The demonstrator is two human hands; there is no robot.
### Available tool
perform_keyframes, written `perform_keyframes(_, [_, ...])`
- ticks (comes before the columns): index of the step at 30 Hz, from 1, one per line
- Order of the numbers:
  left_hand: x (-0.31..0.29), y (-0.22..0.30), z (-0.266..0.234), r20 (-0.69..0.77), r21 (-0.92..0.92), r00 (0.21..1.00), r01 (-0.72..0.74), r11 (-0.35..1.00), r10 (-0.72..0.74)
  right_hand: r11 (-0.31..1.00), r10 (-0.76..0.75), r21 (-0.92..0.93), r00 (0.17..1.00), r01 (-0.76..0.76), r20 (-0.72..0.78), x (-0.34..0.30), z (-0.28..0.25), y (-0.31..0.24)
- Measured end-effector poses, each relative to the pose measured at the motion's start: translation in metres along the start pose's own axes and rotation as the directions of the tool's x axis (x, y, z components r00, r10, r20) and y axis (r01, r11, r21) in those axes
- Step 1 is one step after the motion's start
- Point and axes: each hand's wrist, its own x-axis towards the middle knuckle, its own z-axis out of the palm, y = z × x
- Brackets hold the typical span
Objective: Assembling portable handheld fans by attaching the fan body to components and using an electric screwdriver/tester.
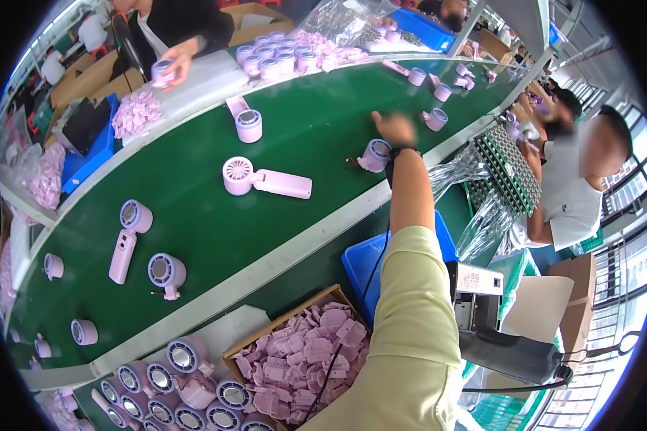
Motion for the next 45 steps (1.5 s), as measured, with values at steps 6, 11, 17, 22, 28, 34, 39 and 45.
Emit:
perform_keyframes(6, [-0.005,0.014,-0.006,-0.096,-0.024,0.992,-0.089,0.996,0.087,0.994,-0.039,-0.100,0.998,0.043,0.042,-0.007,-0.017,-0.011])
perform_keyframes(11, [-0.016,0.026,0.011,-0.257,-0.060,0.966,-0.025,0.998,0.008,0.984,-0.104,-0.071,0.842,0.166,0.529,-0.073,-0.096,-0.070])
perform_keyframes(17, [-0.030,0.035,0.008,-0.060,0.144,0.956,-0.276,0.950,0.287,0.890,0.026,-0.360,0.758,0.279,0.652,-0.115,-0.076,-0.094])
perform_keyframes(22, [-0.045,0.005,-0.010,0.044,0.119,0.896,-0.444,0.888,0.442,0.860,-0.025,-0.344,0.706,0.376,0.708,-0.175,-0.077,-0.139])
perform_keyframes(28, [-0.075,-0.021,-0.054,0.172,0.129,0.824,-0.562,0.817,0.540,0.782,-0.518,-0.217,0.802,0.585,0.296,-0.248,-0.117,-0.181])
perform_keyframes(34, [-0.104,-0.037,-0.070,0.200,0.148,0.752,-0.657,0.739,0.628,0.774,-0.571,-0.203,0.799,0.600,0.186,-0.339,-0.191,-0.211])
perform_keyframes(39, [-0.115,-0.043,-0.090,-0.108,0.295,0.783,-0.563,0.772,0.612,0.780,-0.577,-0.087,0.767,0.619,0.281,-0.423,-0.236,-0.227])
perform_keyframes(45, [-0.083,-0.039,-0.107,-0.498,0.515,0.470,-0.517,0.684,0.729,0.402,-0.903,-0.037,0.403,0.915,0.149,-0.541,-0.260,-0.167])
